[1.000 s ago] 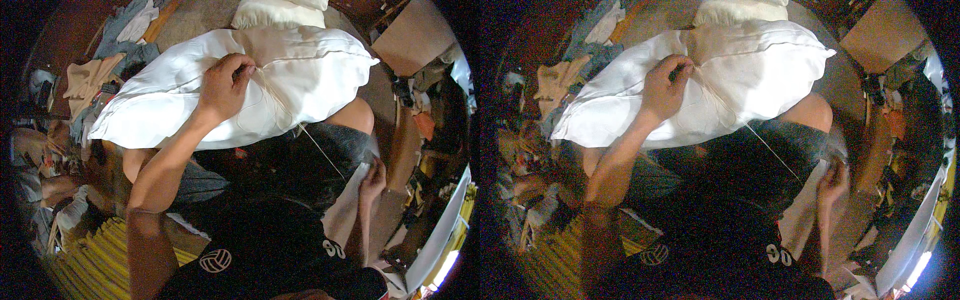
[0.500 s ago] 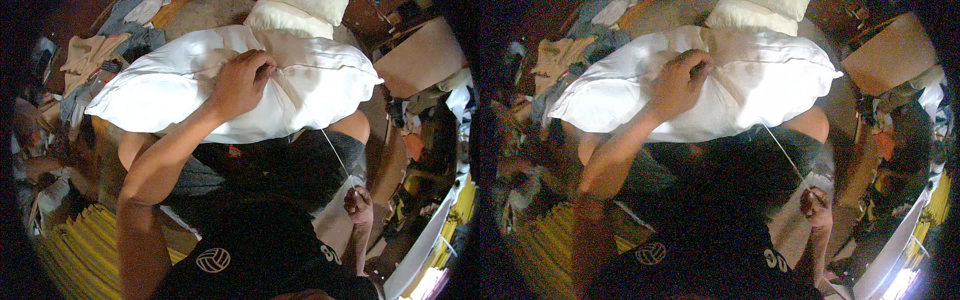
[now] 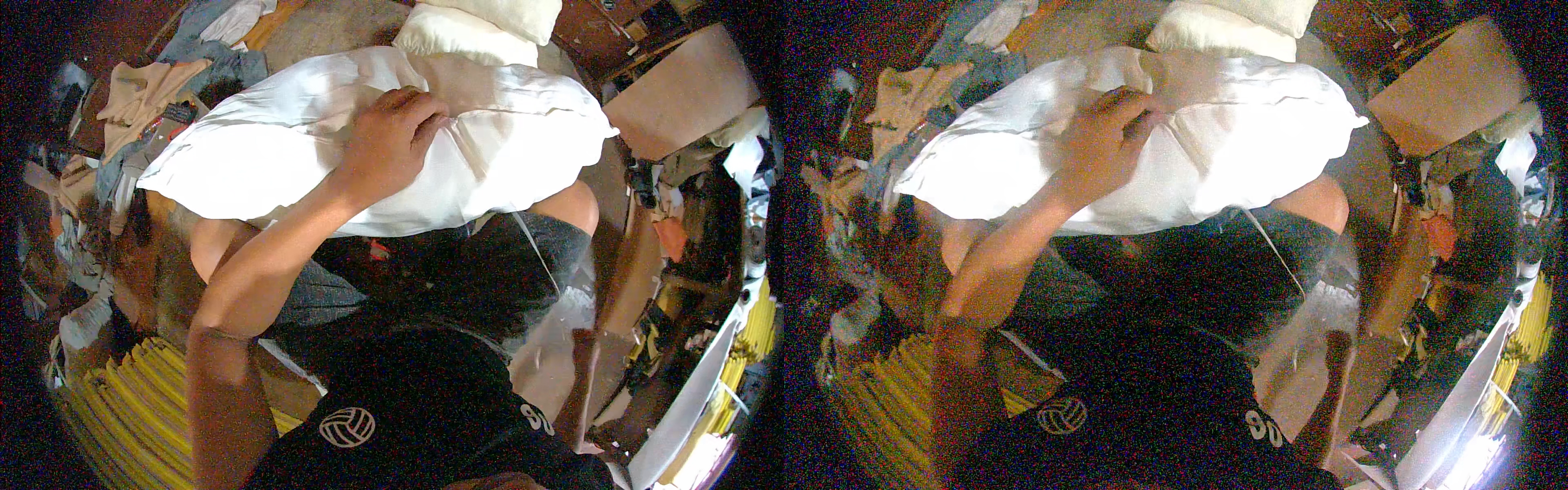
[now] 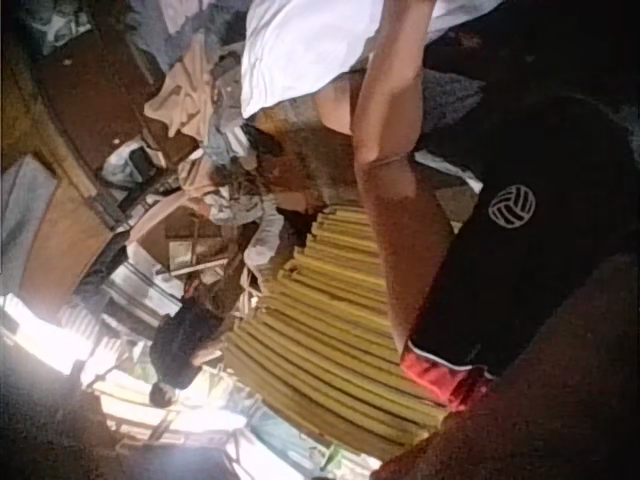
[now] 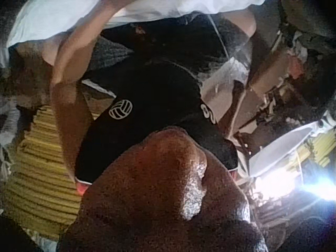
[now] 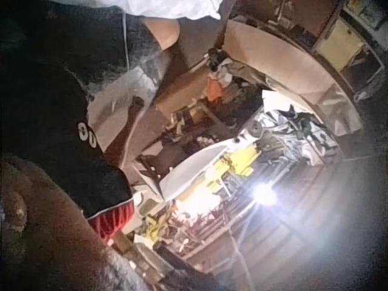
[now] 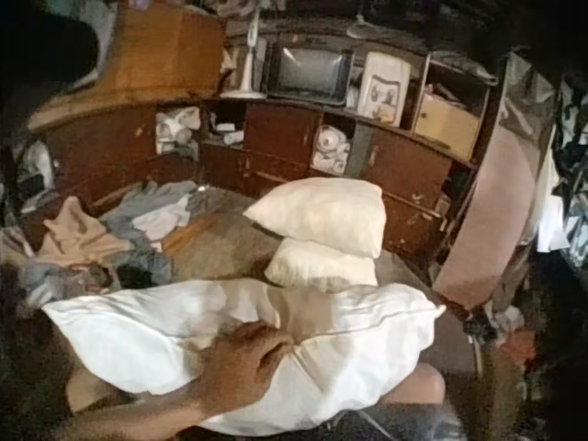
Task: The person sits on the floor and uses a needle and thread to sew the opening of a white pillow. They pull the thread through the fabric repeatedly to close the seam.
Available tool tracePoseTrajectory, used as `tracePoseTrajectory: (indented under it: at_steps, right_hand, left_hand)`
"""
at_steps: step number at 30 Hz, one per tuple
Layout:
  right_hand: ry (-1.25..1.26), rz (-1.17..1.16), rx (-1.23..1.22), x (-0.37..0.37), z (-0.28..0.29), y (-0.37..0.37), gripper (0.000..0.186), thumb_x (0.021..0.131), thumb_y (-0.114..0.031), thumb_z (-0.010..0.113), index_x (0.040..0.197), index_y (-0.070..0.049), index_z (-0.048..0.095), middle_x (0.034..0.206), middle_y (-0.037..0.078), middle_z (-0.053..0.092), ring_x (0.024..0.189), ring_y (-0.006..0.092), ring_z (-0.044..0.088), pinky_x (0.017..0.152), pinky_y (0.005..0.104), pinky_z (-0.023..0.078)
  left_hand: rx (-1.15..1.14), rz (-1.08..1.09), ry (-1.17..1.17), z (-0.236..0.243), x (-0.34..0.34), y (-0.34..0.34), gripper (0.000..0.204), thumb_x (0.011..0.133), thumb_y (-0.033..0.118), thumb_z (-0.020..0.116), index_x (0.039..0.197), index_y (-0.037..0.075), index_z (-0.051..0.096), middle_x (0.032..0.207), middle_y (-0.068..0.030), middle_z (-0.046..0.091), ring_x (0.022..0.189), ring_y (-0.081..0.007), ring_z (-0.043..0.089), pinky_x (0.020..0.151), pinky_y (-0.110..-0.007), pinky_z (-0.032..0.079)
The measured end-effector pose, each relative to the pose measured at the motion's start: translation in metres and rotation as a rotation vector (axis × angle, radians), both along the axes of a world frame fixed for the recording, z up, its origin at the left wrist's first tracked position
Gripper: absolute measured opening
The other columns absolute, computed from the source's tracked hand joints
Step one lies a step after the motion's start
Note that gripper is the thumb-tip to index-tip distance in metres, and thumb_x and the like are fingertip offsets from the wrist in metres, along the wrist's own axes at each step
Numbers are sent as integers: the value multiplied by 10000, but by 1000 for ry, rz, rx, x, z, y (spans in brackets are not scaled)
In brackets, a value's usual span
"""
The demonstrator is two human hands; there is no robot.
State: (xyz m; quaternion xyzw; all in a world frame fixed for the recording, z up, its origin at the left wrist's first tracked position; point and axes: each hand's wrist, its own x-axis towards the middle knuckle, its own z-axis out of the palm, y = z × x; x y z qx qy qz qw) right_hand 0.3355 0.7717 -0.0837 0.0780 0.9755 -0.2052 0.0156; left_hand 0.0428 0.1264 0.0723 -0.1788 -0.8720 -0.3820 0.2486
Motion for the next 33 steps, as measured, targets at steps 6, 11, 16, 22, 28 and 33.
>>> tracePoseTrajectory:
  at_steps: [6,11,16,22,28,33]
  right_hand:
    - [411,-146,-329,-156,149,-202,157,944,-84,558,1044,-48,674,891,31,668,806,137,604,733,271,490]
    - [248,187,-898,-235,218,-308,198,946,-43,571,1130,22,604,1030,47,609,940,136,552,820,269,450]
    - [35,628,-1036,-326,264,-431,380,976,-62,572,1343,34,570,1194,108,659,1077,173,606,913,312,489]
    - [23,703,-1135,-365,196,-455,241,1036,-198,563,1103,5,674,1049,70,692,900,139,641,792,293,525]
    - [13,608,-1099,-364,168,-444,218,1040,-159,541,1137,12,634,996,83,673,883,148,636,804,295,530]
    - [-20,596,-1320,-366,167,-440,181,1037,-106,514,1146,26,571,999,107,635,867,171,627,796,311,517]
  left_hand:
    - [0,-31,-9,-5,3,-9,142,908,166,661,996,61,701,976,-121,695,925,-339,667,815,-434,533]
    - [-25,-25,47,2,3,-6,105,908,130,660,973,58,701,966,-128,685,912,-339,663,781,-429,546]
    - [-107,-4,93,-12,-2,-19,103,870,104,692,962,60,703,1006,-136,685,925,-351,661,806,-436,550]
    - [-59,-7,-93,8,8,-20,187,849,107,709,1022,52,661,1001,-164,677,989,-378,634,865,-461,515]
    - [-104,-22,-146,8,16,-33,224,845,198,734,1030,79,688,1024,-139,695,973,-354,628,881,-454,479]
    - [-202,32,19,5,11,-28,237,828,80,718,1061,68,676,995,-118,653,956,-362,596,839,-447,509]
